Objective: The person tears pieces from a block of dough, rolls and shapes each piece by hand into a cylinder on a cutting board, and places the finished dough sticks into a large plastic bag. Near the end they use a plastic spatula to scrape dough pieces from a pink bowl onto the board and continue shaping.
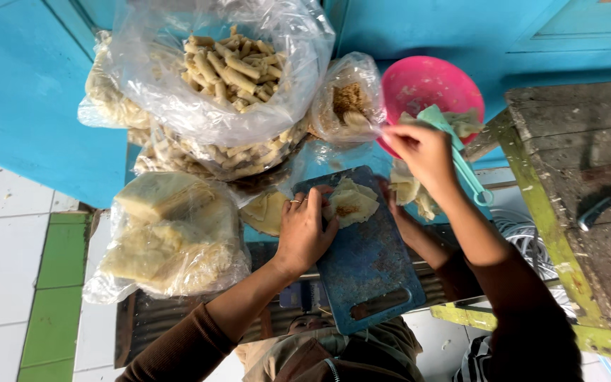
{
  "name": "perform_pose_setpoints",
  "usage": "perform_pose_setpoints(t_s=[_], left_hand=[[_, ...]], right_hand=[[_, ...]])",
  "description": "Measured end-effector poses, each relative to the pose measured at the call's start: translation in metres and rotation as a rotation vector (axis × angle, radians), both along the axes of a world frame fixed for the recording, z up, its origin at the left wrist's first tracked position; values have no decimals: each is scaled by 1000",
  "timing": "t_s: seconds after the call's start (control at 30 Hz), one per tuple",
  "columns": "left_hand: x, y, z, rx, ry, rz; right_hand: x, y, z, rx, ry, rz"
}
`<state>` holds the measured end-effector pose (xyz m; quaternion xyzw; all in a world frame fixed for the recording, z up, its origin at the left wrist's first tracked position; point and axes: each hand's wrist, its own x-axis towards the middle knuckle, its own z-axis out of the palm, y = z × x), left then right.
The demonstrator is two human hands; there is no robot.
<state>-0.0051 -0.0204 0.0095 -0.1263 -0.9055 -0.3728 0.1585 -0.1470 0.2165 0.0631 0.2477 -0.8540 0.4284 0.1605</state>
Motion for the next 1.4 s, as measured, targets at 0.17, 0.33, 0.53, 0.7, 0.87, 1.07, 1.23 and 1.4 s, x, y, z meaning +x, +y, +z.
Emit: perform_pose_setpoints(t_s=[0.17, 0.33, 0.53, 0.7, 0.87, 1.07, 1.23, 1.4], left_hand=[[5, 0, 9, 68, 33, -64], [5, 1, 14, 86, 26, -78], [4, -1, 19, -41, -47, -96], [2, -4, 26, -3, -121, -135], [0, -6, 29, 5, -201, -142], [-4, -11, 33, 23, -214, -164], [-3, -12, 26, 10, -125, -159], [-4, -11, 16, -48, 21, -147]], right_hand=[[-1, -31, 7, 322, 618, -82], [54, -16, -8, 411, -142, 114], [63, 0, -18, 462, -400, 143], [65, -1, -21, 243, -412, 222], [70, 0, -18, 230, -276, 177], [70, 1, -13, 550, -212, 97], [71, -1, -14, 389, -366, 109], [70, -5, -17, 166, -352, 245]])
